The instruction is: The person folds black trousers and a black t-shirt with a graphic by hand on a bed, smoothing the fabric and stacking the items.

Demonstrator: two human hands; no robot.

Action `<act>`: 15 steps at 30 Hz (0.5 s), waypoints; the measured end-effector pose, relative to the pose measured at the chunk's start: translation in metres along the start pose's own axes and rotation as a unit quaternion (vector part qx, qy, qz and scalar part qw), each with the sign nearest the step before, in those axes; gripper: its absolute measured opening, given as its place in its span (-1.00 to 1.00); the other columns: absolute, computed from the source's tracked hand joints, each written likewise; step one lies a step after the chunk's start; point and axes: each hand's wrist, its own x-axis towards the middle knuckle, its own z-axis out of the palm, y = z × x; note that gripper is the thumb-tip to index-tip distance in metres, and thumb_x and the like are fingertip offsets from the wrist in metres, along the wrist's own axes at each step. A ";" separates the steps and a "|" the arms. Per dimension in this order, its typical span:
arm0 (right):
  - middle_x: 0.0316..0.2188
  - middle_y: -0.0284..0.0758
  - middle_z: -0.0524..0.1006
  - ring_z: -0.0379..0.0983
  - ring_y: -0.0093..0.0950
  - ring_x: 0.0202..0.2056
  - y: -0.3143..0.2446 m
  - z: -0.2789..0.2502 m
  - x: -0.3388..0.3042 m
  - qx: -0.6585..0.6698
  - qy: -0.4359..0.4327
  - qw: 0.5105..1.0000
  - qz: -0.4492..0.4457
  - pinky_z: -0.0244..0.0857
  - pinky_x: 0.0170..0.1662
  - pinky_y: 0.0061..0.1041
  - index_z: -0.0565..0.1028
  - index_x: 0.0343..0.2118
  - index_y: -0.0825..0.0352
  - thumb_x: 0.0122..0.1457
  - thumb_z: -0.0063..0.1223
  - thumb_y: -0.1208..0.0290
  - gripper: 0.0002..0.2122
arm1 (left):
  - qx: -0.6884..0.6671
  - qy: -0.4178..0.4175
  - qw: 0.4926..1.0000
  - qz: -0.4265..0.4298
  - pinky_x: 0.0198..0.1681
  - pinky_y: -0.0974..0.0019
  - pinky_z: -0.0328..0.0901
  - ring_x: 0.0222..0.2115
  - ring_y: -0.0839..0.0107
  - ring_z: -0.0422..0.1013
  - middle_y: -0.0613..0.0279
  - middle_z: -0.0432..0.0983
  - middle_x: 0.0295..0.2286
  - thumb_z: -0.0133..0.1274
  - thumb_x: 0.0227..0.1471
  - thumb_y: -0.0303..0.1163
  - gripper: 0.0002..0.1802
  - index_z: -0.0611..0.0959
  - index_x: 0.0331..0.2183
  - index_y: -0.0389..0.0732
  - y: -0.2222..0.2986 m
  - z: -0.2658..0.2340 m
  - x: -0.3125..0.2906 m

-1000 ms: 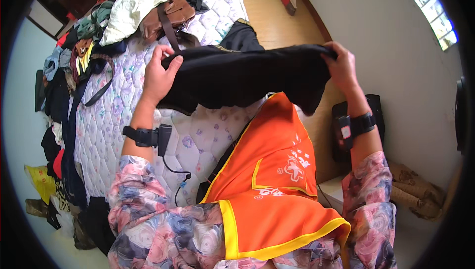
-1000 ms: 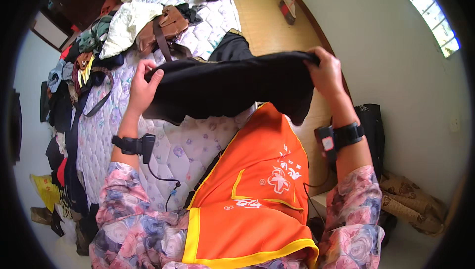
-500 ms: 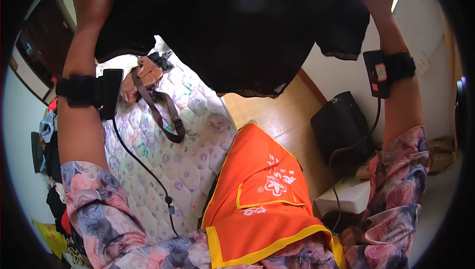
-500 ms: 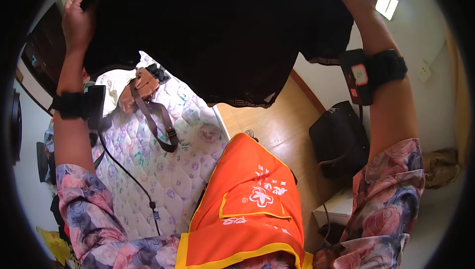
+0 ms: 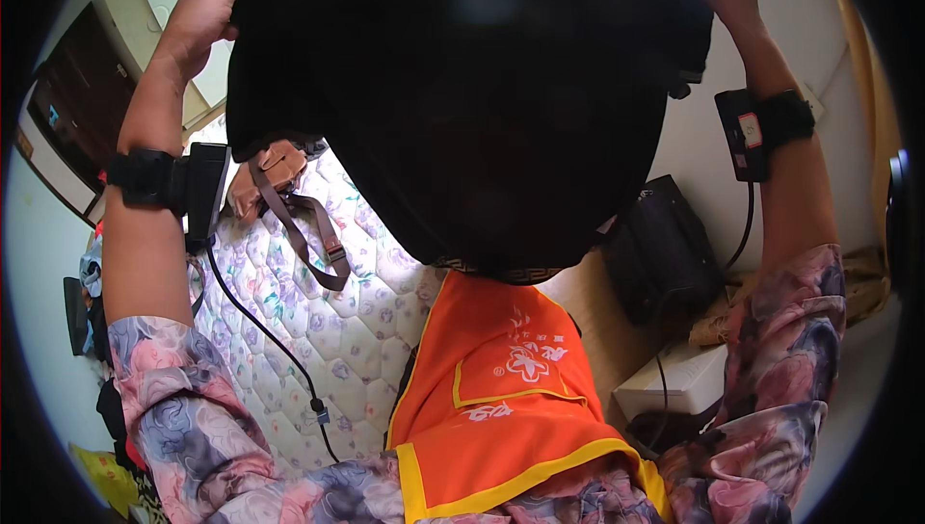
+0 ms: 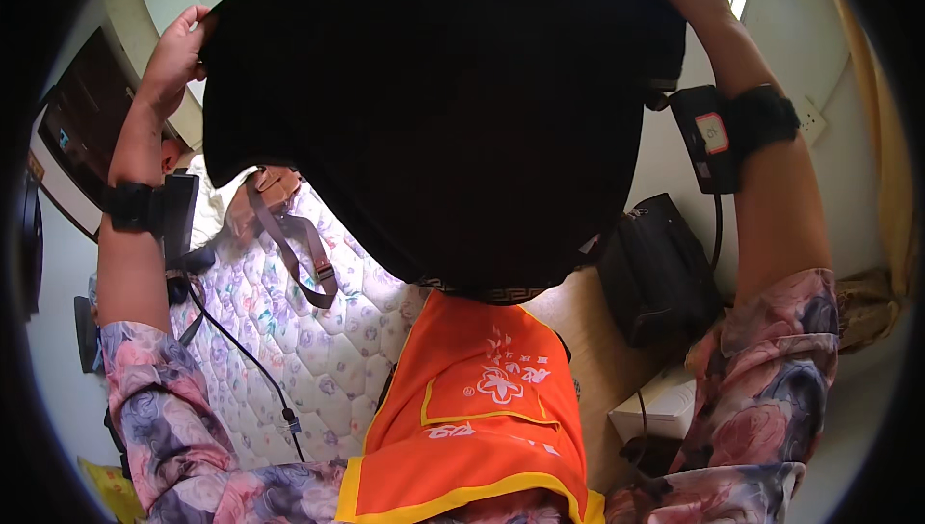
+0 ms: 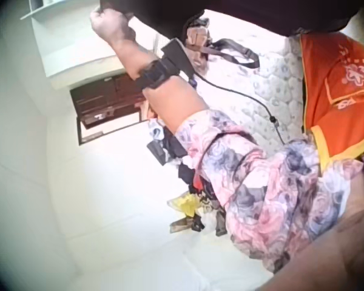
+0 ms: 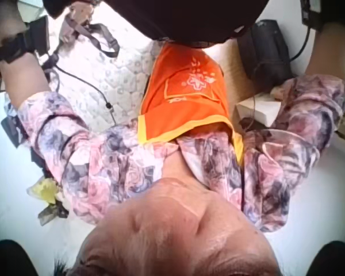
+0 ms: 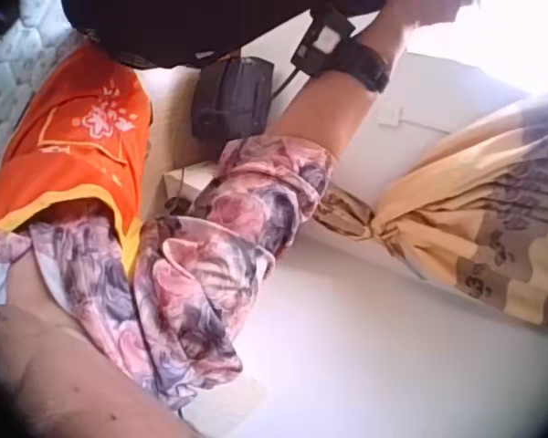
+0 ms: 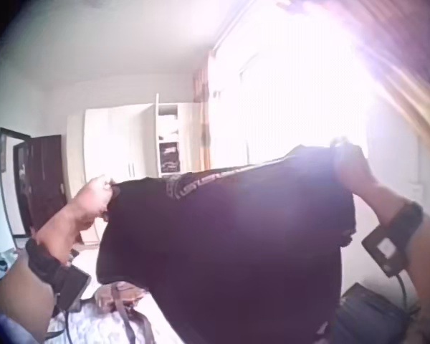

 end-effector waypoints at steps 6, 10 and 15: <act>-0.49 -0.05 0.48 0.43 -0.08 -0.41 -0.028 -0.023 0.007 0.027 -0.055 0.994 0.093 0.31 -0.37 -0.24 0.37 -0.38 0.39 0.13 -0.28 0.41 -0.82 | -0.164 -0.169 0.972 0.013 -0.49 0.62 0.13 -0.51 0.75 0.23 0.49 0.33 -0.52 -0.14 0.09 -0.28 -0.85 0.43 -0.34 -0.12 -0.003 -0.019 -0.008; -0.40 -0.14 0.49 0.44 -0.18 -0.32 -0.065 -0.032 -0.025 0.150 -0.094 0.984 0.007 0.31 -0.25 -0.35 0.43 -0.31 0.30 0.12 -0.20 0.33 -0.80 | -0.280 -0.240 0.925 -0.093 -0.21 0.48 0.28 -0.39 0.62 0.35 0.45 0.35 -0.49 -0.12 0.09 -0.17 -0.76 0.49 -0.36 -0.13 0.008 0.002 -0.061; -0.31 -0.21 0.52 0.44 -0.23 -0.24 -0.027 -0.009 -0.009 0.151 -0.110 0.982 -0.002 0.29 -0.16 -0.41 0.46 -0.20 0.18 0.13 -0.14 0.19 -0.74 | -0.211 -0.364 0.895 -0.150 -0.39 0.56 0.20 -0.47 0.69 0.27 0.44 0.38 -0.47 -0.05 0.07 -0.18 -0.75 0.50 -0.37 -0.17 -0.007 0.030 -0.113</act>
